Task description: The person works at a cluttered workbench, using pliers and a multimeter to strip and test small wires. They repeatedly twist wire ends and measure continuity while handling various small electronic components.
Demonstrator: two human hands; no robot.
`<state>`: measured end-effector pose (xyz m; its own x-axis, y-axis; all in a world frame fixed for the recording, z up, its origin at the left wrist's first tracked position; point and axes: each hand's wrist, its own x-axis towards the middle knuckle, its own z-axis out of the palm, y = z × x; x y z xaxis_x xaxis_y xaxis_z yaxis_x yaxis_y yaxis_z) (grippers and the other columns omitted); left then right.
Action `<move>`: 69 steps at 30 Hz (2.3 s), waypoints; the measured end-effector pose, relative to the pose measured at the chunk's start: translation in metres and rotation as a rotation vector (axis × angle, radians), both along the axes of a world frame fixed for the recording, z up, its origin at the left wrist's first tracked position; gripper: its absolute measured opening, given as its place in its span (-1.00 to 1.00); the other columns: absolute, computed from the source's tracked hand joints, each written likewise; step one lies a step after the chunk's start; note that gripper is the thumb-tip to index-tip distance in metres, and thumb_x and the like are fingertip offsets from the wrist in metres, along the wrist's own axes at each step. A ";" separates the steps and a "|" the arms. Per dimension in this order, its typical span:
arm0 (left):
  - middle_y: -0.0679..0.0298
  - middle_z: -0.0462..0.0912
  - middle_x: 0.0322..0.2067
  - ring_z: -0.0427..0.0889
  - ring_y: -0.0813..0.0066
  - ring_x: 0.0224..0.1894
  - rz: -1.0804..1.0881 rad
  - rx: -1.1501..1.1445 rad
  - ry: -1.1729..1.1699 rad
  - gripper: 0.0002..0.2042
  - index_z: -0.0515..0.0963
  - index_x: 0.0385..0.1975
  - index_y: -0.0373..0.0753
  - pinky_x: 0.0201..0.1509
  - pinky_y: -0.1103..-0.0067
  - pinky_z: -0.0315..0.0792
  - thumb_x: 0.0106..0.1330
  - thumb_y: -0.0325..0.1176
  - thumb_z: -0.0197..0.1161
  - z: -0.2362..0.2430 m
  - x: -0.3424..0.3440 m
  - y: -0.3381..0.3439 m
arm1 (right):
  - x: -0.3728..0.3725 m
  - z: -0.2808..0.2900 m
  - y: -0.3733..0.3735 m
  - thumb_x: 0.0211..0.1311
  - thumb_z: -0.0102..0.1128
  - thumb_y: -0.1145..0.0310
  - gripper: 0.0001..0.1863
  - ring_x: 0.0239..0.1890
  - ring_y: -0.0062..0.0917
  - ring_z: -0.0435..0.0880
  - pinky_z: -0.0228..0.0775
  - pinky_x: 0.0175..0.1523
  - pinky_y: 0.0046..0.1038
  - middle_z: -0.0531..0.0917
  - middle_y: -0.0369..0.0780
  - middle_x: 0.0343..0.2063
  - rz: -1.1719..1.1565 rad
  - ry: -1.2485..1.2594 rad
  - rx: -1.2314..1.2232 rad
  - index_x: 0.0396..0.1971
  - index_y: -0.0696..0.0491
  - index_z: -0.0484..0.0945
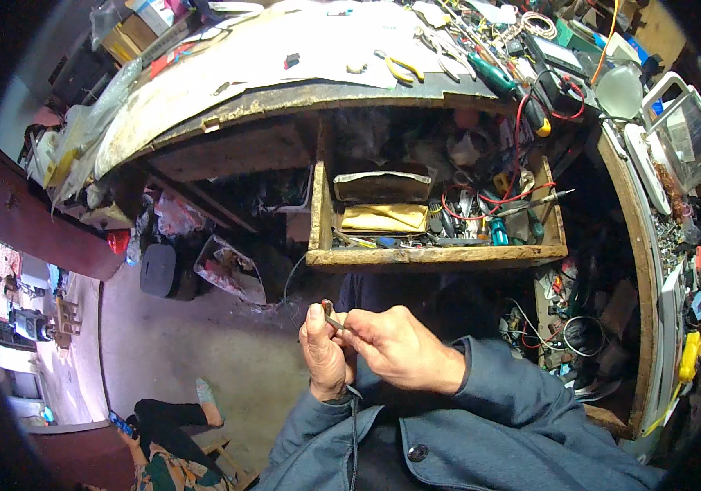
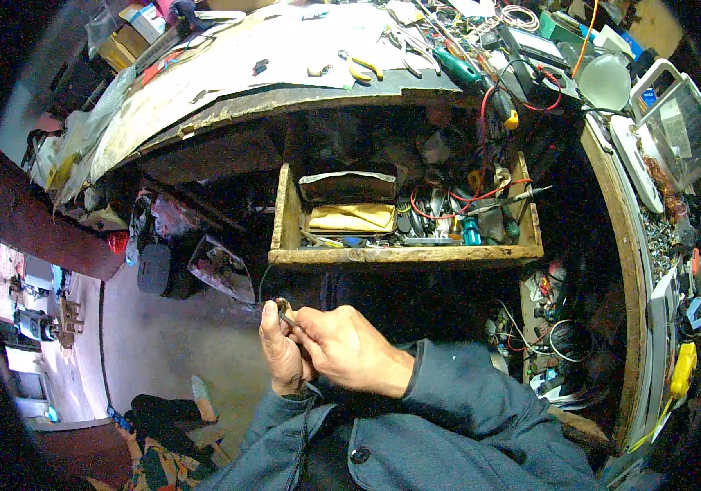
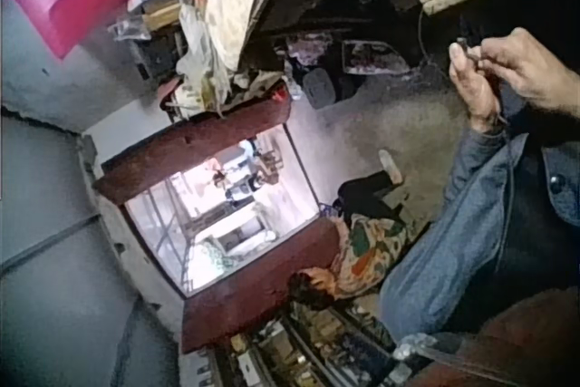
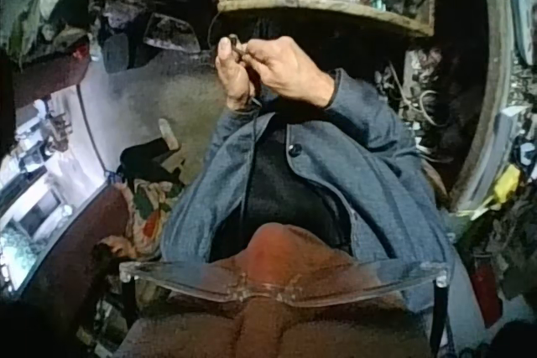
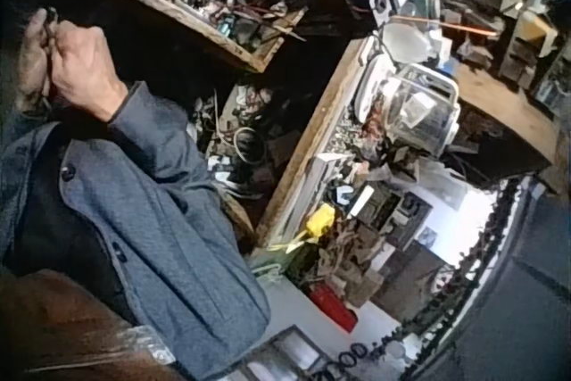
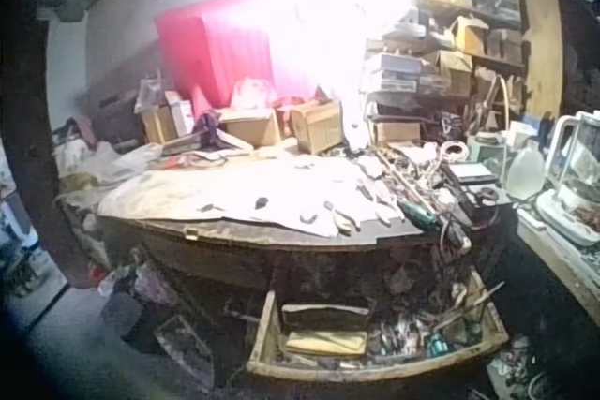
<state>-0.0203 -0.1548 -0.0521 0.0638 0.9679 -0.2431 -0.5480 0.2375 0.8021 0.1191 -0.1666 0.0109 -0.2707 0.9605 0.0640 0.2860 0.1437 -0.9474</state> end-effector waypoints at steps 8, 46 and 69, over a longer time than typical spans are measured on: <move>0.54 0.43 -0.59 0.36 0.73 -0.58 -0.066 -0.031 -0.037 -0.64 0.40 -0.48 -0.03 -0.48 0.63 0.27 0.57 0.00 0.04 -0.002 -0.006 0.000 | 0.008 0.000 0.009 0.34 0.20 0.49 -0.87 -0.47 -0.03 0.66 0.47 -0.39 -0.26 0.62 0.05 -0.52 0.076 -0.087 0.015 -0.39 0.22 0.49; 0.55 0.43 -0.52 0.43 0.73 -0.40 0.049 0.031 -0.102 -0.68 0.44 -0.40 -0.01 -0.26 0.62 0.37 0.56 0.02 0.08 0.010 0.018 0.010 | 0.007 -0.007 0.019 0.34 0.18 0.44 -0.85 -0.45 0.05 0.63 0.44 -0.42 -0.17 0.58 0.10 -0.52 -0.010 -0.116 0.096 -0.40 0.19 0.47; 0.41 0.48 -0.57 0.34 0.68 -0.54 -0.467 0.263 0.281 -0.56 0.55 -0.38 -0.29 -0.47 0.66 0.18 0.48 0.04 0.19 0.038 -0.021 0.009 | 0.043 0.017 -0.025 0.42 0.19 0.42 -0.88 -0.55 -0.12 0.62 0.39 -0.48 -0.26 0.55 -0.03 -0.60 0.048 0.149 0.111 -0.28 0.14 0.49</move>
